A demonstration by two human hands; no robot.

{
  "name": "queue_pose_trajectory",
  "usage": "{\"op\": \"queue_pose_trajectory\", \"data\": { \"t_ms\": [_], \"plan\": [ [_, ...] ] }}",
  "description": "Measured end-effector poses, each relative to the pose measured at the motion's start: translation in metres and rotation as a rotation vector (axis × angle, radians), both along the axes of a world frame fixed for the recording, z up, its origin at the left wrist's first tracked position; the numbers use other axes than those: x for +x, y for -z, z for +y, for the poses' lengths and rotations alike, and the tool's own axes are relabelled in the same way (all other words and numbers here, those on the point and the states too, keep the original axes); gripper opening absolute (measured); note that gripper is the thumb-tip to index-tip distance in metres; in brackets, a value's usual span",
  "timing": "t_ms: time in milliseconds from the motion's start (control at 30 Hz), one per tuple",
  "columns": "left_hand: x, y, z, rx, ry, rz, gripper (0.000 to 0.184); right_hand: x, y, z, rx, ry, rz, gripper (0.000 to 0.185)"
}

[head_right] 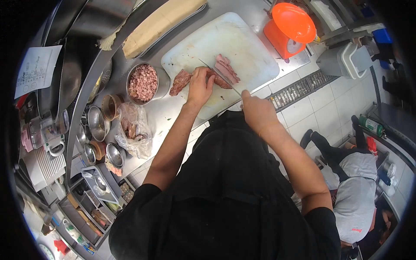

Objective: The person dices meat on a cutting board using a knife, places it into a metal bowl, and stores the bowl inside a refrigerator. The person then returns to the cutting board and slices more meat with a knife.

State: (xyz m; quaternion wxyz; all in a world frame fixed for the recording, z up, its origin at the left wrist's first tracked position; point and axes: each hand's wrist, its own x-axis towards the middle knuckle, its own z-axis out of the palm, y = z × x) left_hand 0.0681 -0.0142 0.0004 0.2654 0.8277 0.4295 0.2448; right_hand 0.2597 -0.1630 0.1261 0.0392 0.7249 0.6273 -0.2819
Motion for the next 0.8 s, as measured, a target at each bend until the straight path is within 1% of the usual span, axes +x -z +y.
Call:
{"op": "queue_pose_trajectory", "data": {
  "t_ms": [67, 133, 233, 300, 400, 500, 600, 700, 800],
  "plan": [
    [0.004, -0.002, 0.001, -0.037, -0.043, -0.006, 0.024, -0.002, -0.002, -0.015, 0.038, 0.009, -0.030, 0.029],
    [0.006, -0.001, -0.004, -0.083, -0.080, -0.018, 0.024, -0.004, -0.014, -0.020, -0.014, 0.024, -0.016, 0.027],
    [0.009, 0.001, -0.003, -0.119, -0.115, -0.038, 0.024, -0.004, -0.015, -0.019, -0.046, 0.029, -0.020, 0.026],
    [0.011, 0.003, -0.002, -0.121, -0.129, -0.043, 0.023, -0.002, -0.007, -0.013, -0.074, 0.031, -0.036, 0.025],
    [0.010, 0.003, -0.001, -0.133, -0.117, -0.030, 0.024, 0.000, 0.011, -0.004, -0.025, -0.010, 0.004, 0.026],
    [0.009, 0.003, 0.000, -0.142, -0.111, -0.040, 0.024, -0.011, 0.045, 0.021, -0.022, -0.001, -0.014, 0.022],
    [0.009, 0.004, 0.003, -0.125, -0.111, -0.027, 0.023, -0.018, 0.055, 0.033, 0.005, 0.038, 0.040, 0.023],
    [0.011, 0.002, 0.002, -0.131, -0.116, -0.034, 0.023, -0.013, 0.047, 0.029, -0.030, 0.054, 0.083, 0.026],
    [0.011, 0.004, 0.002, -0.097, -0.118, -0.019, 0.024, -0.008, 0.019, 0.002, -0.113, 0.093, 0.070, 0.029]
  ]
}}
